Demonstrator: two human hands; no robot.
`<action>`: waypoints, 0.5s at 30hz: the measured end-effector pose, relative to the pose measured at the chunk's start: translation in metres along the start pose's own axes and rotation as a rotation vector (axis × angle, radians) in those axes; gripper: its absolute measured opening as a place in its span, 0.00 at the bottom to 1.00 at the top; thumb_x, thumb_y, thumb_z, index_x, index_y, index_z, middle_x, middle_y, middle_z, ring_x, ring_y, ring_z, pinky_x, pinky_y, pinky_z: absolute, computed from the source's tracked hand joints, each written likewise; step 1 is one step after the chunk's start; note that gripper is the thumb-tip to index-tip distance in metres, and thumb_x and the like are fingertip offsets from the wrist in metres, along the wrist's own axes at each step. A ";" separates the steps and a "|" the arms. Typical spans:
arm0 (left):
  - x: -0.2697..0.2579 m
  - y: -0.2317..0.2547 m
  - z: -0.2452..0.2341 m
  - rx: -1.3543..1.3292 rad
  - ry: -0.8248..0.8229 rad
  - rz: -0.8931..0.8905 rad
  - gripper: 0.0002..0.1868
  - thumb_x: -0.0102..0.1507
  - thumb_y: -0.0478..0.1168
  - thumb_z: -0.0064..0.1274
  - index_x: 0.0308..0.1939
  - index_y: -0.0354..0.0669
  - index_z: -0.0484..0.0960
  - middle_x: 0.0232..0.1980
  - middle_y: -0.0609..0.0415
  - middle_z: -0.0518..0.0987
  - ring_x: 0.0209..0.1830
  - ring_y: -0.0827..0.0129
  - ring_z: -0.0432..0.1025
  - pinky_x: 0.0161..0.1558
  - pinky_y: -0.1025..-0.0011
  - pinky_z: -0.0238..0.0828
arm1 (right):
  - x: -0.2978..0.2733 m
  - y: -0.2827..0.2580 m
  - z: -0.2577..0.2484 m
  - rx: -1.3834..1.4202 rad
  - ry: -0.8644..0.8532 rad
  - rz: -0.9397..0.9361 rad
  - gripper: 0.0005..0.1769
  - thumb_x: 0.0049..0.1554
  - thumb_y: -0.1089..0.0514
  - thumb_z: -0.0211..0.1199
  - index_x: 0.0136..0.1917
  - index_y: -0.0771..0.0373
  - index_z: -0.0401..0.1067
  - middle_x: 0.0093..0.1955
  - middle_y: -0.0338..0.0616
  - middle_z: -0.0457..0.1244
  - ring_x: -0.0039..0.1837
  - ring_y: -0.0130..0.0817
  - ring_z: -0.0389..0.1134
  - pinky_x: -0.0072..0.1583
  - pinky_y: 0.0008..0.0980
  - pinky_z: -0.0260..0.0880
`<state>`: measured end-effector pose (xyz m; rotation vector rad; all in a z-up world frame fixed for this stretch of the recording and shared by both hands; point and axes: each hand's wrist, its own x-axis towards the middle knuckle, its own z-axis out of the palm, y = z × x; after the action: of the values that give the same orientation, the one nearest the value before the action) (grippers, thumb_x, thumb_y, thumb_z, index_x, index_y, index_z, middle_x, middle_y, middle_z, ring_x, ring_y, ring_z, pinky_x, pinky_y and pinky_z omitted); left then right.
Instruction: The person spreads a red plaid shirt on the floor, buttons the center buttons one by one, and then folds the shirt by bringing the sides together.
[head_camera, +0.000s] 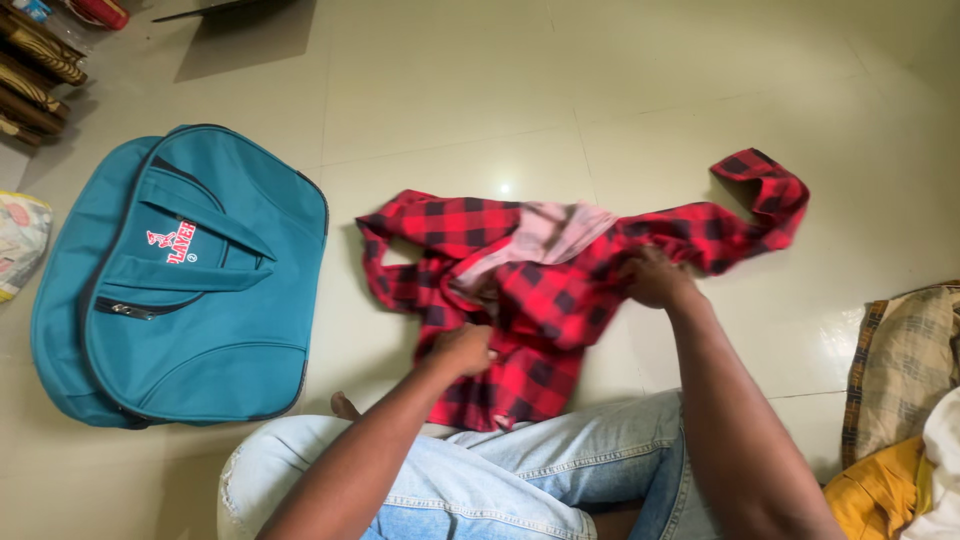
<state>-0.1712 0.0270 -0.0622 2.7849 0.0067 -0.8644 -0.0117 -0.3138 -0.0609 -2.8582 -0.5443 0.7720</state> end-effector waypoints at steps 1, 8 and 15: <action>0.005 0.002 -0.002 -0.001 0.001 -0.002 0.24 0.63 0.54 0.57 0.57 0.44 0.80 0.59 0.41 0.81 0.60 0.48 0.74 0.55 0.49 0.72 | -0.002 0.004 0.000 -0.045 0.219 0.108 0.23 0.53 0.44 0.66 0.63 0.42 0.74 0.77 0.38 0.53 0.80 0.40 0.47 0.71 0.62 0.53; -0.006 -0.015 -0.064 -0.002 0.394 -0.327 0.27 0.63 0.51 0.60 0.60 0.43 0.72 0.59 0.38 0.77 0.56 0.48 0.76 0.53 0.54 0.73 | -0.050 -0.078 -0.030 0.156 0.548 0.047 0.13 0.62 0.50 0.55 0.56 0.51 0.75 0.58 0.46 0.69 0.57 0.47 0.71 0.56 0.48 0.73; 0.024 -0.061 -0.031 -0.356 0.364 -0.517 0.29 0.64 0.51 0.60 0.63 0.44 0.69 0.57 0.38 0.80 0.59 0.44 0.74 0.57 0.52 0.72 | -0.096 -0.201 0.033 0.042 -0.181 -0.617 0.38 0.41 0.55 0.71 0.66 0.33 0.72 0.75 0.38 0.53 0.71 0.44 0.56 0.63 0.48 0.66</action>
<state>-0.1387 0.0914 -0.0635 2.5767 0.8785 -0.3763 -0.1677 -0.1627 -0.0013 -2.3638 -1.3238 0.8962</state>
